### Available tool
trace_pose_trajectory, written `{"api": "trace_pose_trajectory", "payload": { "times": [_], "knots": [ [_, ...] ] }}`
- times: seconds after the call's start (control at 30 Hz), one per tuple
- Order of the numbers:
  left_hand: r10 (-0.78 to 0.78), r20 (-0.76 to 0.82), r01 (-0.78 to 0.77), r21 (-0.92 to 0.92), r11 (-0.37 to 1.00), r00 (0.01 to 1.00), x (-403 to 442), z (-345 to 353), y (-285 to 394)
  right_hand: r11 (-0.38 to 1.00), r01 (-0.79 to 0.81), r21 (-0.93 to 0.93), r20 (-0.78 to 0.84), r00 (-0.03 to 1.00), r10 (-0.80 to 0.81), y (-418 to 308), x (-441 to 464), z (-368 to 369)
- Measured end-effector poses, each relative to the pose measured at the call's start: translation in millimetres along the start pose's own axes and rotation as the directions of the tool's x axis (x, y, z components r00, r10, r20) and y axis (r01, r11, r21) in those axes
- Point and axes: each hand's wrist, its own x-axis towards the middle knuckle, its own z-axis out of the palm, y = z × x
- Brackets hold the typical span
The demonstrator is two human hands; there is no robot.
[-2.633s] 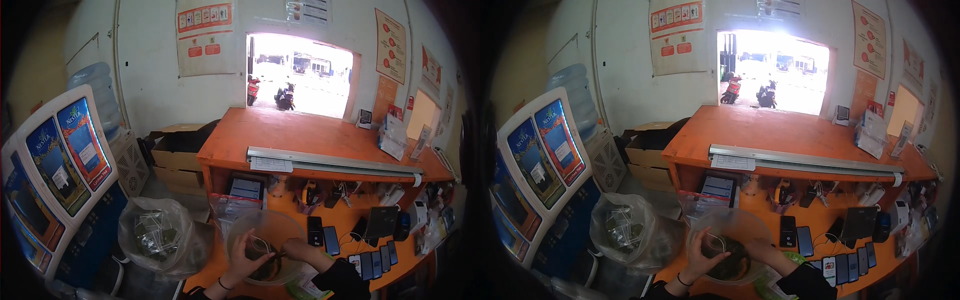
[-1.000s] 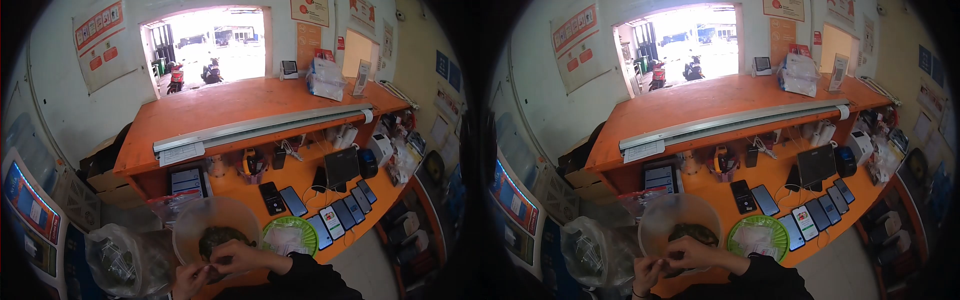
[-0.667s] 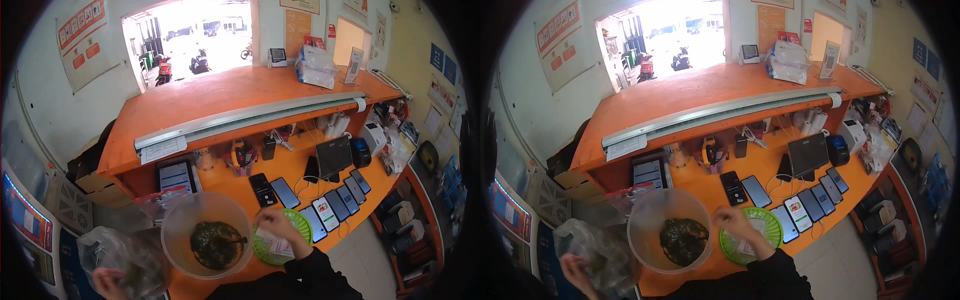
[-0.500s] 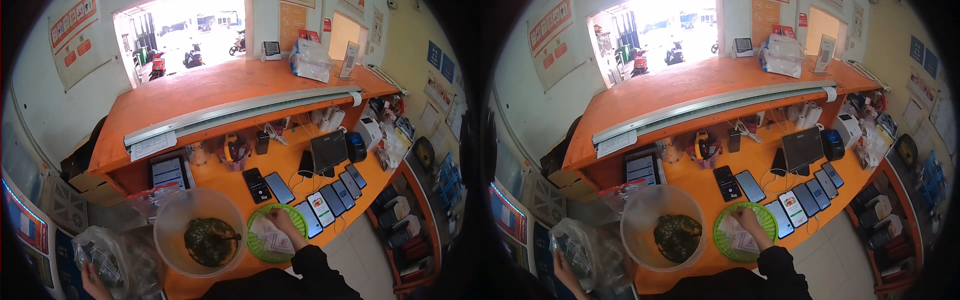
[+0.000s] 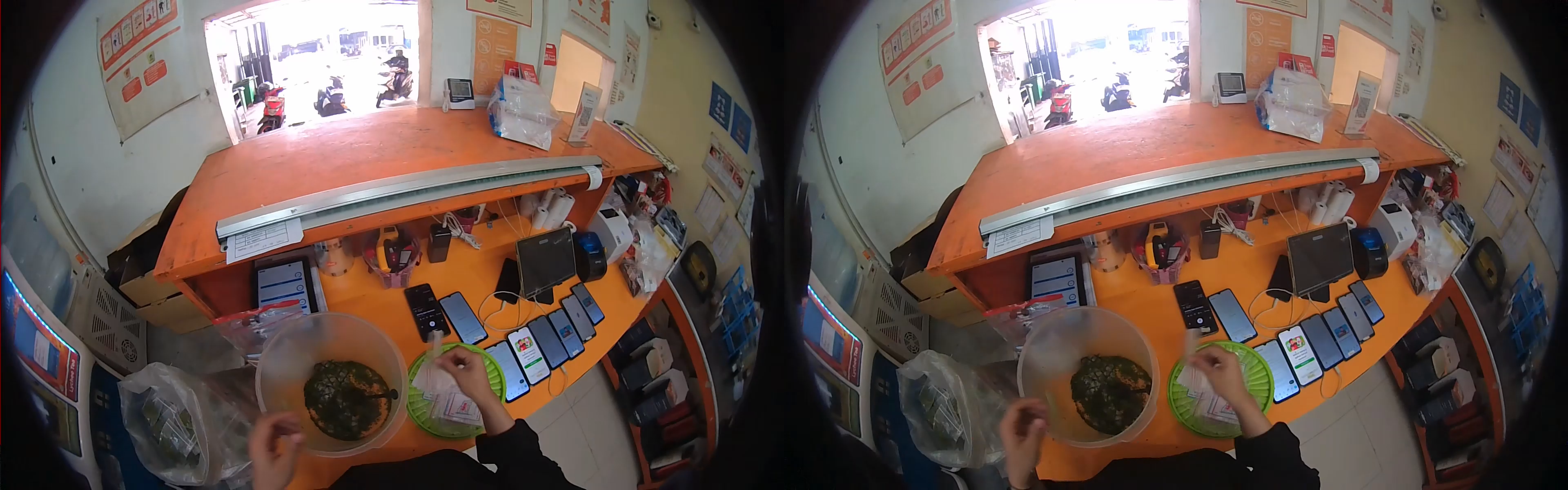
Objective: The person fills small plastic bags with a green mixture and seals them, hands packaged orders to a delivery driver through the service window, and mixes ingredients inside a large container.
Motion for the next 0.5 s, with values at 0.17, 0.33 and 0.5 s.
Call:
{"api": "trace_pose_trajectory", "payload": {
  "times": [0.17,0.33,0.5],
  "knots": [
    [0.009,0.380,-0.057,0.116,0.992,0.925,3.7,26.7,-0.2,0.904,0.412,0.110,0.621,0.682,-0.387,-88.4,-29.2,41.6],
    [-0.146,0.218,0.111,0.164,0.980,0.965,-3.1,25.6,-3.7,0.903,0.409,0.129,0.687,0.621,-0.379,-92.9,-31.9,68.3],
    [-0.007,-0.013,0.009,0.156,0.988,1.000,-10.1,20.4,-26.3,0.771,0.627,0.114,0.440,0.664,-0.605,-88.5,-48.5,98.2]
  ]
}}
